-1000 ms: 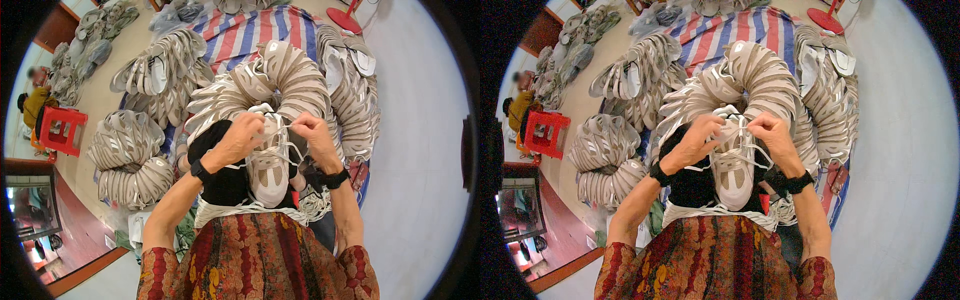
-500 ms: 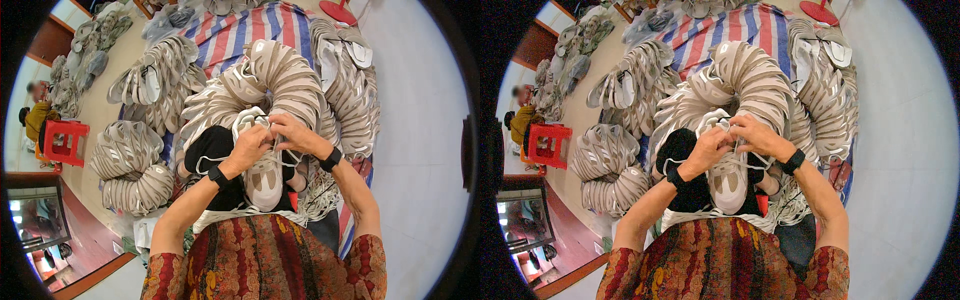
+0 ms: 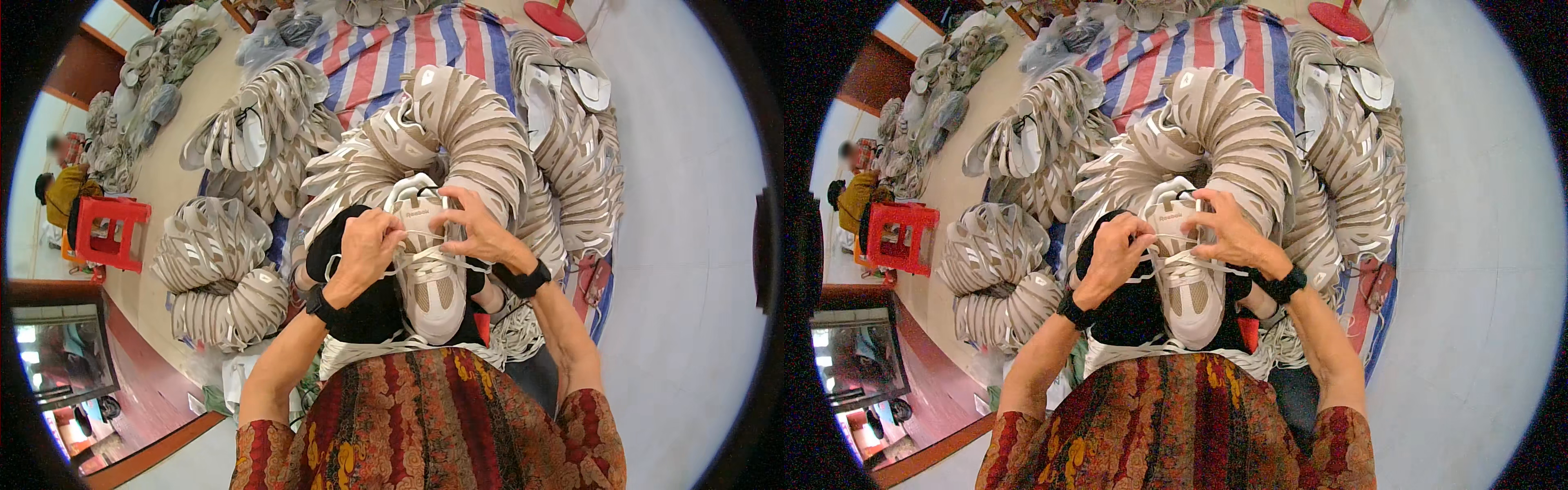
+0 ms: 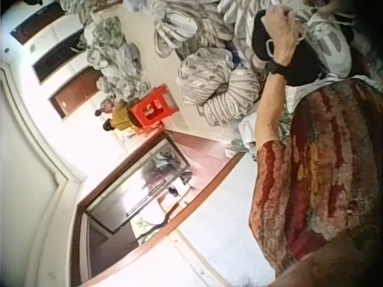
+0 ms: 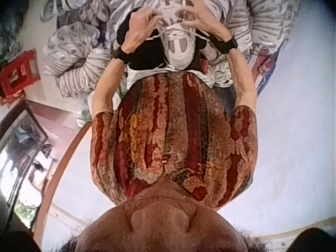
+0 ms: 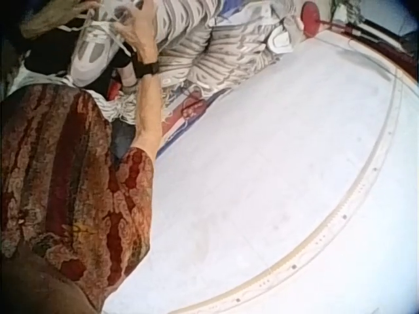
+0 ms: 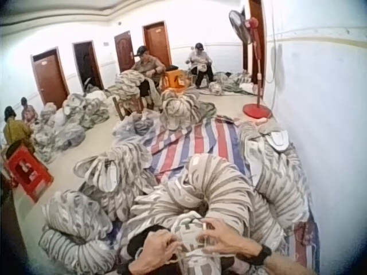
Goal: The recorder is threading laces into a white sneaker while sitting in a manufacturing/processing area.
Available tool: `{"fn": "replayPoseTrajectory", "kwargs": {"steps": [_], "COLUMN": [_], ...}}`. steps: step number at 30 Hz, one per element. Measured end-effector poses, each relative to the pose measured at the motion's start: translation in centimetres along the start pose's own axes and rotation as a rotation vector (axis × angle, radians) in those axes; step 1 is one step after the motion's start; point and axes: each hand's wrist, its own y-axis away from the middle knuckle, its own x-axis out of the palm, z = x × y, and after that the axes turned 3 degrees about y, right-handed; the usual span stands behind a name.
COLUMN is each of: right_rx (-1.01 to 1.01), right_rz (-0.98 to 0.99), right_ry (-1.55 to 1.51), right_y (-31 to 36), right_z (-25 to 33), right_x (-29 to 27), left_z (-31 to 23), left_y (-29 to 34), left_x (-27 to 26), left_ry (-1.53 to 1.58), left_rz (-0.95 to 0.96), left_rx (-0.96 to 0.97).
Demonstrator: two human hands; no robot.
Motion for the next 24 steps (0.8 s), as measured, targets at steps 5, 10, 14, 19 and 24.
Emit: {"fn": "replayPoseTrajectory", "kwargs": {"steps": [5,10,14,19,24], "right_rx": [0.064,0.06,0.034,-0.062,0.292], "right_rz": [-0.183,-0.204,-0.195,0.036,-0.258], "right_ry": [-0.024,-0.028,-0.034,-0.345,-0.035], "right_y": [0.3,-0.2,-0.2,2.2,1.4], "right_z": [1.6,2.0,4.1,7.5,5.3], "right_x": [2.2,2.6,2.0,1.8,1.9], "left_z": [0.4,0.5,0.7,1.8,2.5], "left_y": [0.7,1.0,1.4,1.2,-0.2], "left_x": [0.4,0.4,0.2,-0.4,1.0], "left_ry": [0.059,0.056,0.083,0.348,-0.018], "left_rz": [-0.048,-0.061,-0.041,-0.131,-0.211], "left_rx": [0.144,0.213,0.245,-0.012,0.22]}}
